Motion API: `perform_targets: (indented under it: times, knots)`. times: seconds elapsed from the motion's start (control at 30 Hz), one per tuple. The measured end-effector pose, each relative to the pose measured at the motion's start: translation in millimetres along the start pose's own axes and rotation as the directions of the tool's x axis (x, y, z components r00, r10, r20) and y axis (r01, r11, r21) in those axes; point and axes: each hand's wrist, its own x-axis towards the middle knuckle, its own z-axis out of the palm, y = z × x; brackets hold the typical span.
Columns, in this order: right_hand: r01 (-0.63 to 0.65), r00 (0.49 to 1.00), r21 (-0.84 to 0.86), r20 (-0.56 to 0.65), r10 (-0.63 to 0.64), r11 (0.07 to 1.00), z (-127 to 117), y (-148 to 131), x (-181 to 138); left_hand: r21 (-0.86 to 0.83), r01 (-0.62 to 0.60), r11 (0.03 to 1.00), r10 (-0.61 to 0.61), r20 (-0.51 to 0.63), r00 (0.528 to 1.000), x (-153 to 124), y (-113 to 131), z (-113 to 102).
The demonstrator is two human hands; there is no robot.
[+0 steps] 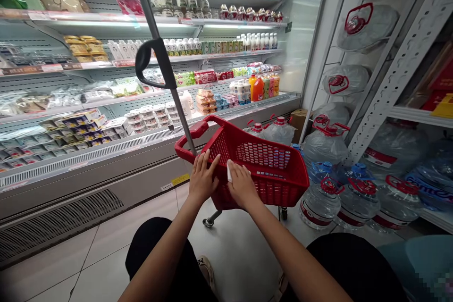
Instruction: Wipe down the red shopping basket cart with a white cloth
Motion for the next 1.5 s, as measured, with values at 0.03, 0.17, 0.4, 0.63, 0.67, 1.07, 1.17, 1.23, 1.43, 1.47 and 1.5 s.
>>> perform_targets:
  times: [0.03, 0.17, 0.4, 0.63, 0.67, 1.07, 1.17, 1.23, 1.43, 1.47, 1.5]
  knots:
    - [0.022, 1.0, 0.019, 0.014, -0.022, 1.0, 0.4, -6.1, 6.7, 0.007, 0.001, 1.0, -0.001, 0.001, 1.0, -0.1, -1.5, -0.6]
    - [0.059, 0.998, 0.0, 0.014, -0.059, 0.998, -5.2, 9.9, -6.7, 0.03, 0.018, 0.999, -0.018, 0.002, 1.0, 0.3, -13.3, -4.6]
    - [-0.038, 0.999, -0.244, -0.046, 0.028, 0.969, -22.2, 71.2, -81.7, 0.04, 0.141, 0.989, -0.143, 0.034, 0.989, 4.3, -8.0, 3.3]
    - [-0.075, 0.995, -0.207, -0.079, 0.06, 0.975, -9.9, 30.2, -58.0, -0.072, 0.062, 0.995, -0.058, 0.06, 0.997, -9.2, 42.7, 26.7]
    - [-0.064, 0.996, -0.188, -0.075, 0.051, 0.98, -9.9, 27.3, -54.8, -0.075, 0.049, 0.996, -0.045, 0.053, 0.998, -10.6, 42.0, 28.1]
    - [-0.011, 1.0, -0.126, -0.007, 0.01, 0.992, -37.6, 28.3, -120.2, -0.063, 0.256, 0.965, -0.236, 0.223, 0.946, 16.7, 42.4, 51.4]
    - [0.038, 0.999, -0.083, 0.023, -0.036, 0.996, -40.8, 12.0, -121.1, -0.128, 0.166, 0.978, -0.133, 0.236, 0.963, 2.1, 69.9, 59.9]
    - [0.097, 0.993, -0.039, 0.069, -0.094, 0.995, -43.4, 14.1, -124.0, -0.141, 0.152, 0.978, -0.121, 0.21, 0.97, -6.5, 73.1, 61.2]
    - [0.145, 0.984, -0.043, 0.115, -0.139, 0.989, -51.9, 85.8, -143.6, -0.097, 0.166, 0.981, -0.143, 0.208, 0.968, -1.4, 40.6, 53.8]
    - [0.109, 0.99, -0.068, 0.099, -0.102, 0.992, -52.1, 99.0, -143.9, -0.083, 0.185, 0.979, -0.164, 0.217, 0.962, 0.3, 39.9, 53.2]
    - [0.07, 0.995, -0.091, 0.081, -0.063, 0.993, -51.4, 109.5, -142.9, -0.066, 0.208, 0.976, -0.188, 0.228, 0.955, 0.9, 42.1, 53.2]
